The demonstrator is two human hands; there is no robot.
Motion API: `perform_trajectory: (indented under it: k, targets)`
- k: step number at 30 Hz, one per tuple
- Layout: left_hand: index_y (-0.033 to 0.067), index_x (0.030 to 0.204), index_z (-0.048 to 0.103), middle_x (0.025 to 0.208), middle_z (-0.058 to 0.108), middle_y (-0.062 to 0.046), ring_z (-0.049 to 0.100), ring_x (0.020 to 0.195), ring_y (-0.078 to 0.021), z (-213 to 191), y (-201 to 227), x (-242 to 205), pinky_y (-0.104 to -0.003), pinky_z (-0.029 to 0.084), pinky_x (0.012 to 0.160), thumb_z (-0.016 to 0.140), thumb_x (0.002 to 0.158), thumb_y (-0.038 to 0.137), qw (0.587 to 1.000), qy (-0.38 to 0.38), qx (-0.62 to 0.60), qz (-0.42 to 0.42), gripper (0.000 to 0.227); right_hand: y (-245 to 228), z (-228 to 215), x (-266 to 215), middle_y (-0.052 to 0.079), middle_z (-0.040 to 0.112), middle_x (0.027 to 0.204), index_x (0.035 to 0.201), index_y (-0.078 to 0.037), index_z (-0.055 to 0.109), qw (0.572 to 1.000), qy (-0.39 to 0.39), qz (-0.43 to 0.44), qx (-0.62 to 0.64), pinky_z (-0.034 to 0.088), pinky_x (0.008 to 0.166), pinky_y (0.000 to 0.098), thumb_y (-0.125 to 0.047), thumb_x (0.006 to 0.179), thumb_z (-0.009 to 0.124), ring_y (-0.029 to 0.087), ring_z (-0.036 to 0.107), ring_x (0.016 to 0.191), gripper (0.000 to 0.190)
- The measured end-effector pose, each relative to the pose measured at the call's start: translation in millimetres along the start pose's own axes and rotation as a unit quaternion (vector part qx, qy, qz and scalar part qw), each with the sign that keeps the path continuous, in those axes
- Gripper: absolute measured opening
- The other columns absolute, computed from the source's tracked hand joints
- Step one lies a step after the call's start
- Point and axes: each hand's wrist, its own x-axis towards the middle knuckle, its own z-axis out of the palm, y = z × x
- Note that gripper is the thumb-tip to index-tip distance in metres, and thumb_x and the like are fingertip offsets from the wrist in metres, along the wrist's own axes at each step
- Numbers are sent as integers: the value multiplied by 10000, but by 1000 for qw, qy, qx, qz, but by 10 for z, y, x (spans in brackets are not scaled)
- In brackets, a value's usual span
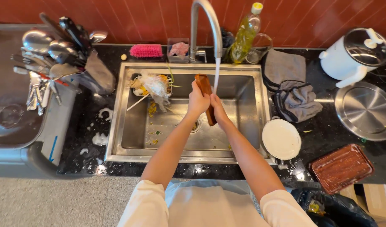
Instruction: Wash and rinse small drinking glasses, a white bowl, and several wooden trays in a kitchen sink.
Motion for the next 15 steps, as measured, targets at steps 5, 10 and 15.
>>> perform_trajectory:
  k: [5, 10, 15]
  targets:
    - [102, 1522, 340, 1094, 694, -292, 656, 1036, -512, 61, 23, 114, -548, 537, 900, 628, 909, 282, 999, -20, 49, -1, 700, -357, 163, -191, 45, 646, 1184, 1329, -152, 585, 985, -59, 105, 124, 474, 860, 398, -679, 980, 435, 199, 604, 1065, 649]
    - [155, 1579, 417, 1405, 587, -280, 575, 1213, -528, 604, -466, -24, -563, 447, 1053, 392, 1023, 346, 990, -120, 48, 58, 588, -693, 115, -422, 58, 653, 1227, 1349, -176, 587, 932, -73, 104, 339, 501, 971, 469, -566, 949, 559, 290, 625, 1105, 560]
    - [70, 1601, 315, 1667, 210, -261, 133, 1541, -509, 855, -477, -41, -552, 113, 1210, 451, 1050, 374, 970, -40, 175, 162, 644, -767, -54, -601, 83, 639, 1368, 1437, -163, 553, 911, -91, 119, 384, 478, 1057, 503, -530, 899, 549, 327, 617, 1208, 651]
